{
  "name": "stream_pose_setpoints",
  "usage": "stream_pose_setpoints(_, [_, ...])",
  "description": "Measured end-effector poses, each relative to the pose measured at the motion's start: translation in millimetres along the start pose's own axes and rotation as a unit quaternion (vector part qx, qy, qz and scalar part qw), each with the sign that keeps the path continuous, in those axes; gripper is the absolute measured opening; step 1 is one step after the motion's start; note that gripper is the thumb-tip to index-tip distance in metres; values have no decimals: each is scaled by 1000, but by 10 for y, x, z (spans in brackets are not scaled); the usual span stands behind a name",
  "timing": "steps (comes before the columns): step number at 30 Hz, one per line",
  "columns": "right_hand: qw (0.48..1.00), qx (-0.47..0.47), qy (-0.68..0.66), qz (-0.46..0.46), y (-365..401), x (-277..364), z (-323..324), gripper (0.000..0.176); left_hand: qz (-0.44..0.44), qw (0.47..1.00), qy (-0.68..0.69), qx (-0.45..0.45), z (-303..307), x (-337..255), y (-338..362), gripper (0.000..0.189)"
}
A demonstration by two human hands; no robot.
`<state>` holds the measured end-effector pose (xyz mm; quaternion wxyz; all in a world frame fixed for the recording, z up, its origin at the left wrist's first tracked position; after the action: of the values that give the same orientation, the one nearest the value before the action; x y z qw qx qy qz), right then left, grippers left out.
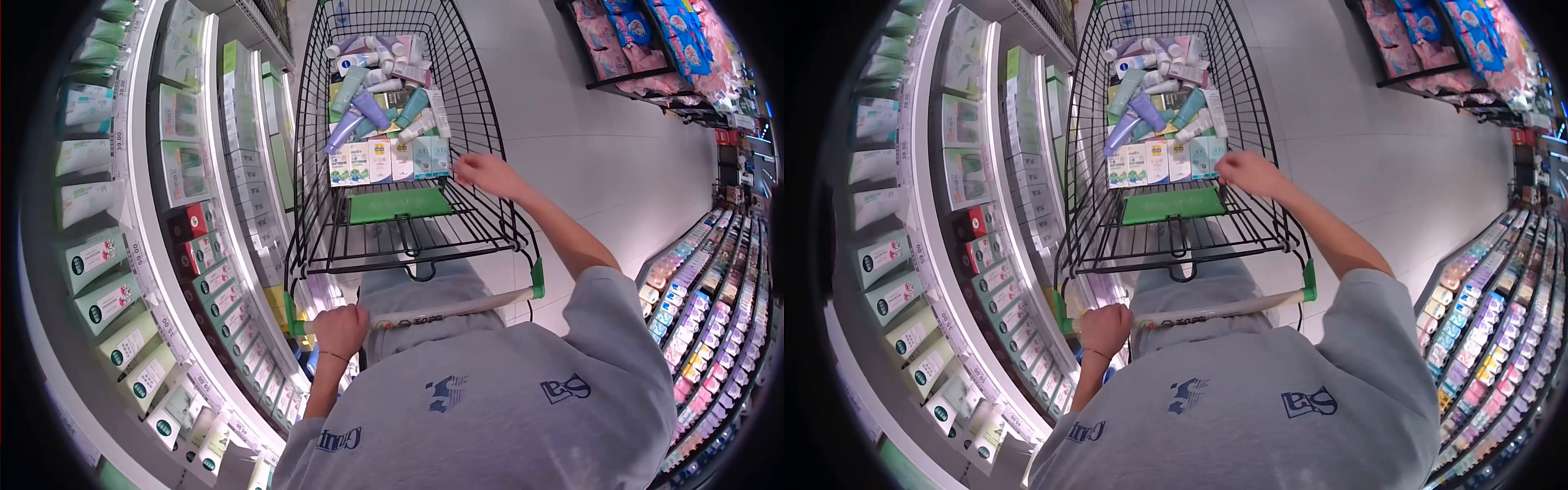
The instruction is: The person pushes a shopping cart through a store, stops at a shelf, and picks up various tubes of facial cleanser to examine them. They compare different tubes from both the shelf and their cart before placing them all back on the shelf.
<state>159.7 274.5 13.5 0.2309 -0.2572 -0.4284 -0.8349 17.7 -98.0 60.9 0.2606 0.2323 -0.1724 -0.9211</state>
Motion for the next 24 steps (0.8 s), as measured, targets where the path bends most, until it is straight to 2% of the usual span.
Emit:
stream_pose_setpoints(1, [998,-40,-36,-18,-291,-395,-160,36,-2,1000,-4,4,-63,-18,35,37])
stream_pose_setpoints(3, [991,-91,49,-84,-716,-787,-381,40,-1,996,81,-28,31,-37,27,28])
stream_pose_setpoints(5, [987,-113,70,-91,-1079,-1319,-758,43,22,992,124,-22,299,-173,-30,25])
stream_pose_setpoints(6, [982,-134,98,-94,-1212,-1466,-851,47,47,984,172,-22,436,-271,-77,22])
stream_pose_setpoints(8, [977,-164,85,-104,-1330,-1521,-938,51,26,984,172,-40,610,-471,-306,20])
stream_pose_setpoints(10, [973,-183,79,-112,-1501,-1513,-989,55,-116,961,237,-87,769,-683,-757,17])
stream_pose_setpoints(12, [965,-221,75,-119,-1654,-1545,-986,64,-166,963,196,-78,673,-840,-1345,13])
stream_pose_setpoints(14, [963,-229,80,-113,-1840,-1629,-988,67,-123,970,205,-35,315,-999,-2093,15])
stream_pose_setpoints(15, [957,-253,89,-112,-1841,-1740,-971,70,-146,965,209,-63,-56,-1035,-2428,16])
stream_pose_setpoints(16, [959,-244,88,-118,-1907,-1800,-1047,70,-113,978,176,5,-374,-1026,-2804,16])
stream_pose_setpoints(18, [948,-290,63,-115,-1971,-1886,-1160,75,-128,982,136,7,-1077,-961,-3389,20])
stream_pose_setpoints(21, [946,-290,52,-132,-2064,-1879,-1292,73,-122,988,92,-2,-1690,-916,-3911,22])
stream_pose_setpoints(22, [944,-295,59,-135,-2026,-1929,-1259,73,-118,990,65,-32,-1879,-997,-4021,24])
stream_pose_setpoints(24, [932,-308,144,-121,-2061,-1845,-1362,80,-99,993,42,-54,-2144,-935,-4165,26])
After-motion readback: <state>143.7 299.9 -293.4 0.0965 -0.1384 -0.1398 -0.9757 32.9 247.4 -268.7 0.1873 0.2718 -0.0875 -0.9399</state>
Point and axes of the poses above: each hand's wrist, its own y-axis away from the middle knuckle, its own z-axis out of the back of the hand, x = y × z, the point moved 2 cm from there along -y, towards the middle knuckle, and after that the axes turned 8 degrees about -x, right-handed, at the moved point
